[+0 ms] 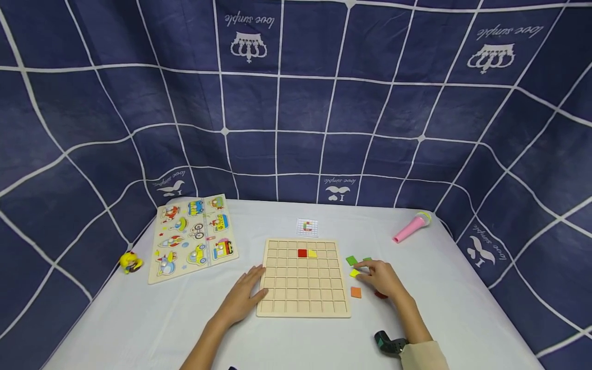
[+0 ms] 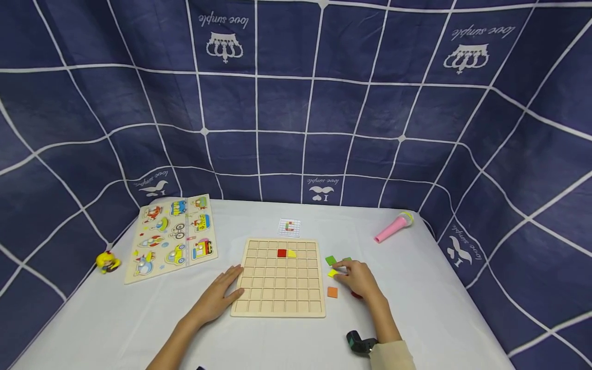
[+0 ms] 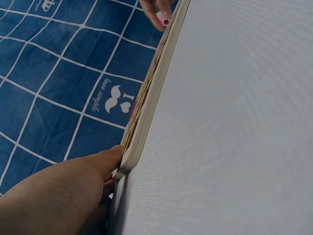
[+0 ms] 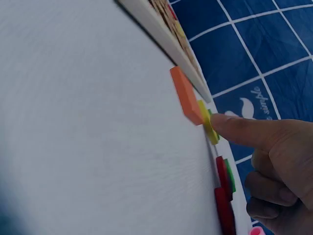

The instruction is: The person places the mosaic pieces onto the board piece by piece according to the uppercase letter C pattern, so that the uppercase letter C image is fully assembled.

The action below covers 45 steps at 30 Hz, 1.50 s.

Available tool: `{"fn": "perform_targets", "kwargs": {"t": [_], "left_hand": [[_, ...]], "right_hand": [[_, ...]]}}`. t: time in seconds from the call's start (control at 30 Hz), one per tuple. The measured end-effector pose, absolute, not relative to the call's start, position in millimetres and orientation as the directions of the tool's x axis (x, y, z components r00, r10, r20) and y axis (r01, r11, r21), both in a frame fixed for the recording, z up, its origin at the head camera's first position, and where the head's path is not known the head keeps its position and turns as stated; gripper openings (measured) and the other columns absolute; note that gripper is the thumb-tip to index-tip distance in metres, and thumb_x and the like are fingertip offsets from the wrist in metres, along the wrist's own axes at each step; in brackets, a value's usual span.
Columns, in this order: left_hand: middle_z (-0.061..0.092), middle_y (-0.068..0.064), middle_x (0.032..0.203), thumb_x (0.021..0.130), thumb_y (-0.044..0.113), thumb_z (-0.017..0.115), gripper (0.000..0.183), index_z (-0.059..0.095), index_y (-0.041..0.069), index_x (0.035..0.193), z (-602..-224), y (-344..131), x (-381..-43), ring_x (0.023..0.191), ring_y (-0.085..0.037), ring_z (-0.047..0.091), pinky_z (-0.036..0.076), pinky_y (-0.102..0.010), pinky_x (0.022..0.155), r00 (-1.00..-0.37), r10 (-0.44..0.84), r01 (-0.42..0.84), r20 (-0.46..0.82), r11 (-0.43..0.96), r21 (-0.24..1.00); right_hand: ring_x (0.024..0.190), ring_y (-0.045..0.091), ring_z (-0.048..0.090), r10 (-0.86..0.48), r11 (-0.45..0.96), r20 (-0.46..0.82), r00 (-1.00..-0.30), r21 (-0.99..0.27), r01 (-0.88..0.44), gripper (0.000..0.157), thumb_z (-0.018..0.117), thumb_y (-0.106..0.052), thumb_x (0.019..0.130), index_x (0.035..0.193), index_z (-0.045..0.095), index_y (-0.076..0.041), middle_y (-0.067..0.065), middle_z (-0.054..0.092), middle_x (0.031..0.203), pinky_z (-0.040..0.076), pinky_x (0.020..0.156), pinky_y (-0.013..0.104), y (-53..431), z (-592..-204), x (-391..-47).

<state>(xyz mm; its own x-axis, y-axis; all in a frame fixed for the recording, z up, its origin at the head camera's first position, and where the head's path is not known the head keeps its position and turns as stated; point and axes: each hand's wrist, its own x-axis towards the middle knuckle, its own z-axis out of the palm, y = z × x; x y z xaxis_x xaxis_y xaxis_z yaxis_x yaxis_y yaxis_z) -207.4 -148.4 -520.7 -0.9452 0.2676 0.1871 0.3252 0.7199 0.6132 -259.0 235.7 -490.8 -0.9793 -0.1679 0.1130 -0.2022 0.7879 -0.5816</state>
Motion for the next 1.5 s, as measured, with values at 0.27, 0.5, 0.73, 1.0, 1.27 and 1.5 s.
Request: {"fn": "perform_targets", "kwargs": {"t": [0.27, 0.5, 0.73, 1.0, 1.27, 1.5], "left_hand": [[0.036, -0.010, 0.144, 0.091, 0.029, 0.059, 0.058, 0.040, 0.003, 0.139, -521.2, -149.2, -208.0, 0.136, -0.027, 0.024, 0.015, -0.041, 0.112, -0.945, 0.267, 0.326, 0.190, 0.718, 0.615], [0.035, -0.010, 0.145, 0.091, 0.030, 0.058, 0.058, 0.040, 0.003, 0.139, -520.1, -148.7, -208.1, 0.136, -0.027, 0.024, 0.014, -0.041, 0.113, -0.944, 0.272, 0.329, 0.187, 0.716, 0.615], [0.035, -0.010, 0.145, 0.091, 0.030, 0.058, 0.058, 0.039, 0.003, 0.139, -520.1, -147.3, -208.4, 0.136, -0.027, 0.024, 0.014, -0.041, 0.113, -0.944, 0.273, 0.329, 0.187, 0.719, 0.612], [0.035, -0.010, 0.145, 0.091, 0.029, 0.058, 0.058, 0.039, 0.003, 0.139, -520.0, -147.7, -208.7, 0.136, -0.027, 0.024, 0.014, -0.041, 0.113, -0.945, 0.271, 0.325, 0.183, 0.718, 0.616], [0.038, -0.012, 0.143, 0.091, 0.027, 0.059, 0.057, 0.041, 0.001, 0.138, -521.3, -148.2, -209.4, 0.135, -0.030, 0.026, 0.017, -0.044, 0.111, -0.934, 0.278, 0.356, 0.222, 0.713, 0.604], [0.036, -0.010, 0.145, 0.091, 0.028, 0.058, 0.058, 0.039, 0.003, 0.139, -521.0, -148.5, -209.2, 0.136, -0.028, 0.024, 0.015, -0.042, 0.112, -0.943, 0.274, 0.330, 0.187, 0.717, 0.614]], "right_hand": [[0.047, 0.008, 0.027, -0.183, 0.788, 0.122, -0.976, -0.576, -0.220, 0.023, 0.077, -0.017, 0.074, 0.097, 0.072, -0.016, -0.004, 0.034, 0.051, 0.023, 0.043, 0.020, 235.6, -497.6, -261.4], [0.049, 0.009, 0.028, -0.196, 0.785, 0.118, -0.974, -0.577, -0.228, 0.025, 0.078, -0.018, 0.073, 0.097, 0.072, -0.017, -0.003, 0.034, 0.053, 0.023, 0.045, 0.021, 231.6, -497.7, -264.8], [0.047, 0.009, 0.026, -0.157, 0.802, 0.084, -0.984, -0.570, -0.176, 0.026, 0.079, -0.023, 0.073, 0.097, 0.072, -0.015, -0.004, 0.033, 0.051, 0.021, 0.044, 0.021, 238.1, -497.5, -258.3], [0.049, 0.012, 0.029, -0.121, 0.808, 0.063, -0.991, -0.573, -0.136, 0.022, 0.078, -0.021, 0.074, 0.094, 0.072, -0.015, -0.002, 0.034, 0.053, 0.021, 0.045, 0.021, 242.3, -498.8, -251.2], [0.045, 0.007, 0.025, -0.167, 0.799, 0.135, -0.977, -0.562, -0.215, 0.027, 0.079, -0.021, 0.073, 0.098, 0.070, -0.015, -0.005, 0.032, 0.049, 0.020, 0.042, 0.020, 235.4, -501.8, -257.9], [0.046, 0.008, 0.026, -0.172, 0.794, 0.112, -0.979, -0.573, -0.205, 0.027, 0.079, -0.024, 0.072, 0.098, 0.071, -0.017, -0.006, 0.033, 0.050, 0.021, 0.043, 0.021, 233.3, -502.1, -260.1]]}}
